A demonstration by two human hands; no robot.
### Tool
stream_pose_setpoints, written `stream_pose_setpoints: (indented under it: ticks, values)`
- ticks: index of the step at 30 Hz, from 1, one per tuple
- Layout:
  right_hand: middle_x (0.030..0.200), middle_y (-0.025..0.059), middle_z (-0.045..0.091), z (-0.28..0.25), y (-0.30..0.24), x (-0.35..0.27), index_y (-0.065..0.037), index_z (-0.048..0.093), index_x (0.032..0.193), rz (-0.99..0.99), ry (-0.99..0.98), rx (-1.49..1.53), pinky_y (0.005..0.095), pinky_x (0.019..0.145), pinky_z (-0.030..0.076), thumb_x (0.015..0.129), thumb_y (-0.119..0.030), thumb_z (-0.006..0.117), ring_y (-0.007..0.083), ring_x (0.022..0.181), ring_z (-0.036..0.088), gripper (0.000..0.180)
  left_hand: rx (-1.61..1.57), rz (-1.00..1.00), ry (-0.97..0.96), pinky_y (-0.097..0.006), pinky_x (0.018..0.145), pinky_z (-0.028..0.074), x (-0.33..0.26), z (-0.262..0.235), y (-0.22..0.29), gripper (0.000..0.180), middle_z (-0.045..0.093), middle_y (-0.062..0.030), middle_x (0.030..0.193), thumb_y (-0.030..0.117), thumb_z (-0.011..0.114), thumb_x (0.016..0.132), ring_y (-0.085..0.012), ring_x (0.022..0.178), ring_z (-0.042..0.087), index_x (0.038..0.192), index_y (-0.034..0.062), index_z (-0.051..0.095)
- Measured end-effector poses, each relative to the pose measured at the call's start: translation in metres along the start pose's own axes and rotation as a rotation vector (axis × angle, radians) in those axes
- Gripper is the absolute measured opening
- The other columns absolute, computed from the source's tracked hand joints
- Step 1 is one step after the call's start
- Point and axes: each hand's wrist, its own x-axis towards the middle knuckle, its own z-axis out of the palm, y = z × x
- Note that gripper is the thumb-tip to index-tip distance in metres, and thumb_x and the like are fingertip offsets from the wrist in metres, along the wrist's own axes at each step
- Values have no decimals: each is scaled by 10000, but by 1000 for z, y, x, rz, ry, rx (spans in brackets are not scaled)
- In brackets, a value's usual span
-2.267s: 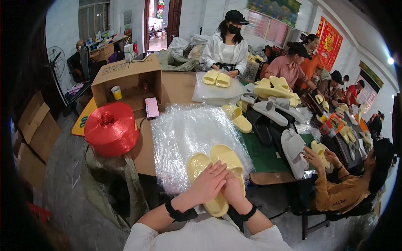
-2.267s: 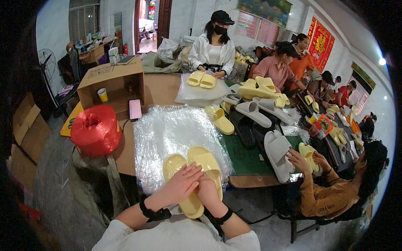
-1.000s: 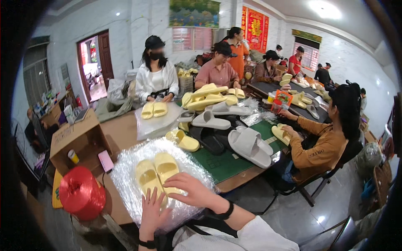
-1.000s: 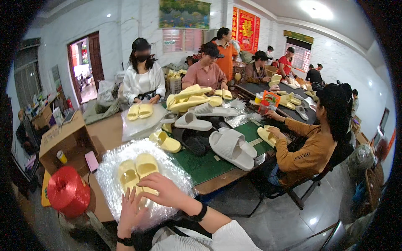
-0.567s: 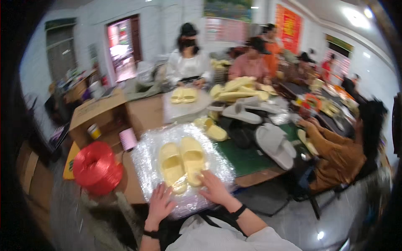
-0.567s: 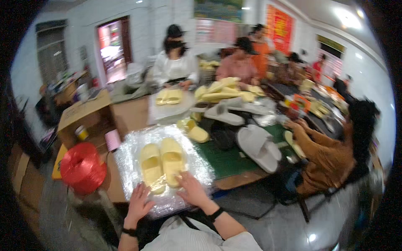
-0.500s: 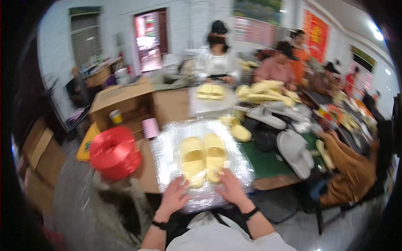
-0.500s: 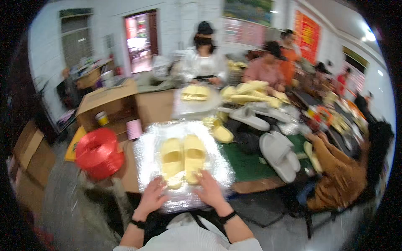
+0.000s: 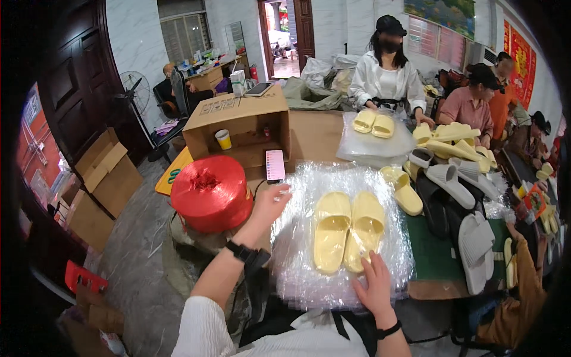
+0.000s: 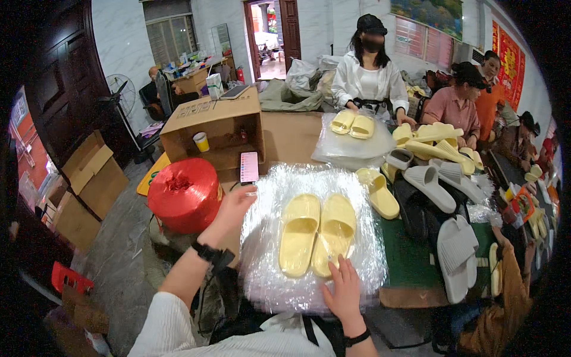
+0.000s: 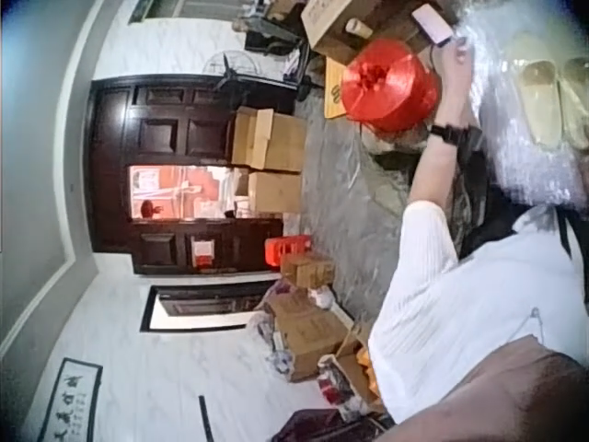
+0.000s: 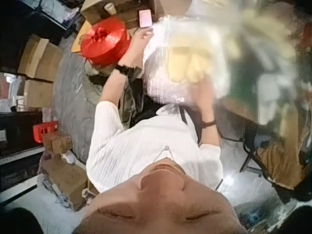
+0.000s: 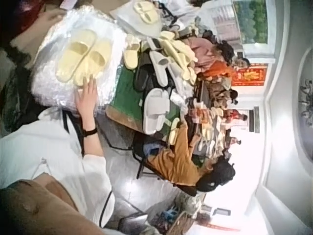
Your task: Packing manufactured foam sandals into plastic bags and preparing them for shipping.
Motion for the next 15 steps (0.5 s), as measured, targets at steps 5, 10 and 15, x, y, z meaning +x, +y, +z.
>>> stream_pose_setpoints:
  ticks: [5, 10, 15]
  values:
    - [1466, 208, 466, -1, 7, 2, -94, 564, 1336, 38, 15, -47, 542, 1048, 397, 798, -254, 752, 454, 1301, 460, 592, 33, -128, 265, -372, 873, 544, 117, 28, -70, 370, 723, -204, 1079, 193, 683, 895, -296, 1031, 699, 1205, -9, 675]
    - [1316, 170, 585, -6, 13, 16, -85, 669, 1139, -37, 57, -37, 489, 952, 453, 667, -297, 820, 400, 1151, 569, 539, 342, -468, 198, -431, 887, 543, 218, -9, -198, 270, 712, -256, 1031, 164, 601, 834, -380, 1016, 691, 967, -26, 740]
    - [1413, 183, 540, -24, 35, 31, -120, 613, 1330, 91, -48, -1, 525, 1041, 412, 774, -318, 793, 413, 1267, 510, 617, 872, -506, 46, -422, 936, 550, 299, 10, -262, 322, 683, -241, 1163, 219, 595, 866, -367, 1090, 672, 1047, -8, 735]
